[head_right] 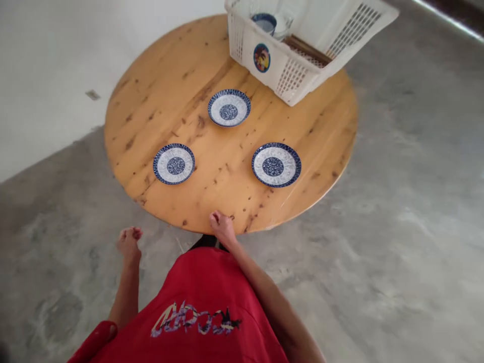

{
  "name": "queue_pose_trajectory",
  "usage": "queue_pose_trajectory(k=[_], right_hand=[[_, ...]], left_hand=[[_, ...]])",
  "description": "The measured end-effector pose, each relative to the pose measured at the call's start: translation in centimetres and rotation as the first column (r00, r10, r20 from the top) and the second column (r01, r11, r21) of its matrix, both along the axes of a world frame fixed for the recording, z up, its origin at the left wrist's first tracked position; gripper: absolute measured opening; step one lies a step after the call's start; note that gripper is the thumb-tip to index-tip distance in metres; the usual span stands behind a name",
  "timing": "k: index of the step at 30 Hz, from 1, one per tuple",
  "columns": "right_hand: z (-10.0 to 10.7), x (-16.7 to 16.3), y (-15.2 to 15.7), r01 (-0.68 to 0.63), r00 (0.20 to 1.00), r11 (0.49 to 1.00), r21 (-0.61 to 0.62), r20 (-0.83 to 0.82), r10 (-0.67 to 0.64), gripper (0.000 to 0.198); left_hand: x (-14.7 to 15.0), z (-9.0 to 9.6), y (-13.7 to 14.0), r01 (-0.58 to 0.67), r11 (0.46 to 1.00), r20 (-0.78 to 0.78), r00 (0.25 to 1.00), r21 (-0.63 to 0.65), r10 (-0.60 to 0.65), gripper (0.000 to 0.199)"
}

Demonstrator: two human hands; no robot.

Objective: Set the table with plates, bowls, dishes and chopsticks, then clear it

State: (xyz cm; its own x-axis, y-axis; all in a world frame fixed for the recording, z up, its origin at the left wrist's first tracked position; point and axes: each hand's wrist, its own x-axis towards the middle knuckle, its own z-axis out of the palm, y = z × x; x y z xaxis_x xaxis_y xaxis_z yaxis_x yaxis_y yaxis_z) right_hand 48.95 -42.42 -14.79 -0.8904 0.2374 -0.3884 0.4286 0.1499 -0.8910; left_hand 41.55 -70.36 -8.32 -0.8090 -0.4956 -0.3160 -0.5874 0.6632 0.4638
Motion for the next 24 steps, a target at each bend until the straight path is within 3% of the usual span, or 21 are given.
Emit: queue_pose_trajectory(k=[2, 4, 9, 13, 17, 21, 24], right_hand=[[-0.2, 1.7, 0.3, 0.038, 0.999, 0.999, -0.021, -0.020, -0.038, 0.025], [-0.5, 3.4, 0.3, 0.068, 0.998, 0.996, -0.056, -0.012, -0.069, 0.027], [-0.9, 6.0, -0.9, 0.038, 0.999, 0.991, -0.127, 0.027, -0.035, 0.033], [-0.6, 7.1, -1.5, -0.045, 0.999, 0.993, -0.110, -0.020, 0.043, 0.034], [-0.1, 8.1, -0.7, -0.035, 0.999, 0.996, -0.077, -0.035, 0.032, 0.037], [0.0, 9.2, 0.4, 0.077, 0.997, 0.996, -0.049, -0.017, -0.078, 0.038], [-0.2, 9.7, 0.0, 0.162, 0.987, 0.984, -0.077, 0.014, -0.161, 0.039]], left_hand=[[1.8, -1.0, -0.7, -0.140, 0.976, -0.088, 0.984, 0.165, 0.156, 0.016], [3.4, -2.2, -1.1, -0.198, 0.927, -0.134, 0.959, 0.319, 0.251, 0.014], [8.0, -4.1, -1.2, -0.034, 0.922, -0.213, 0.969, 0.386, 0.124, 0.016], [10.6, -4.4, -1.2, -0.011, 0.918, -0.237, 0.965, 0.397, 0.114, 0.017], [10.5, -4.3, -0.8, 0.051, 0.900, -0.296, 0.951, 0.432, 0.089, 0.021], [8.6, -4.0, 0.1, 0.110, 0.851, -0.323, 0.944, 0.513, 0.073, 0.023], [7.7, -4.1, -0.3, 0.193, 0.838, -0.330, 0.944, 0.511, -0.016, 0.025]])
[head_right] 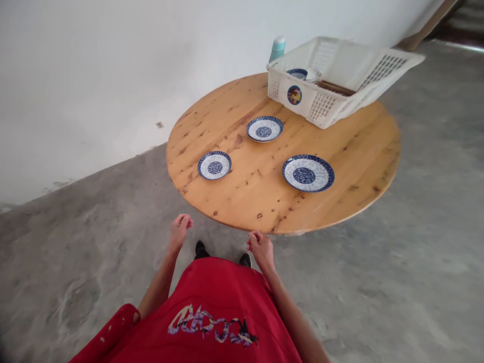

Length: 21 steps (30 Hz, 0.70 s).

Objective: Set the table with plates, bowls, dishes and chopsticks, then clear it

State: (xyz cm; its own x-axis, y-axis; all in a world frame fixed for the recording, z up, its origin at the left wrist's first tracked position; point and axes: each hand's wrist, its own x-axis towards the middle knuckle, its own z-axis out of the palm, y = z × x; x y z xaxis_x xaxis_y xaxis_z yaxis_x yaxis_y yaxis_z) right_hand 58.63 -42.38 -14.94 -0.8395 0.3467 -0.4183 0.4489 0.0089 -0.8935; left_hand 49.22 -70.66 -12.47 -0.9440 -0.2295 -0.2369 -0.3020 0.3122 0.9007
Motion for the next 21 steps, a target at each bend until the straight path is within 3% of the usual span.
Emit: queue_pose_trajectory(k=[3, 6, 9, 12, 17, 21], right_hand=[[-0.1, -0.4, -1.9, 0.056, 0.998, 0.998, -0.013, 0.023, -0.055, 0.042], [0.1, -2.1, -5.3, 0.067, 0.997, 0.997, -0.040, 0.051, -0.065, 0.046], [0.6, -4.6, -9.4, 0.039, 0.998, 0.997, -0.072, 0.042, -0.036, 0.045], [1.3, -7.3, -13.5, 0.035, 0.999, 0.994, -0.101, 0.005, -0.035, 0.044], [2.3, -10.3, -19.3, 0.126, 0.989, 0.986, -0.114, -0.062, -0.133, 0.044], [3.4, -11.5, -21.3, 0.219, 0.968, 0.970, -0.108, -0.104, -0.230, 0.041]], left_hand=[[0.0, -0.5, -2.8, 0.121, 0.987, 0.001, 0.993, -0.104, -0.122, 0.027], [0.5, -1.1, -7.8, 0.185, 0.953, 0.060, 0.983, -0.242, -0.175, 0.028], [0.8, -1.4, -13.8, 0.129, 0.938, 0.140, 0.986, -0.323, -0.087, 0.029], [0.4, -1.5, -19.4, 0.032, 0.947, 0.162, 0.987, -0.321, 0.022, 0.032], [-2.6, -0.7, -26.0, 0.020, 0.942, 0.120, 0.993, -0.334, 0.021, 0.032], [-6.8, -0.3, -28.2, 0.095, 0.932, 0.110, 0.992, -0.350, -0.060, 0.036]])
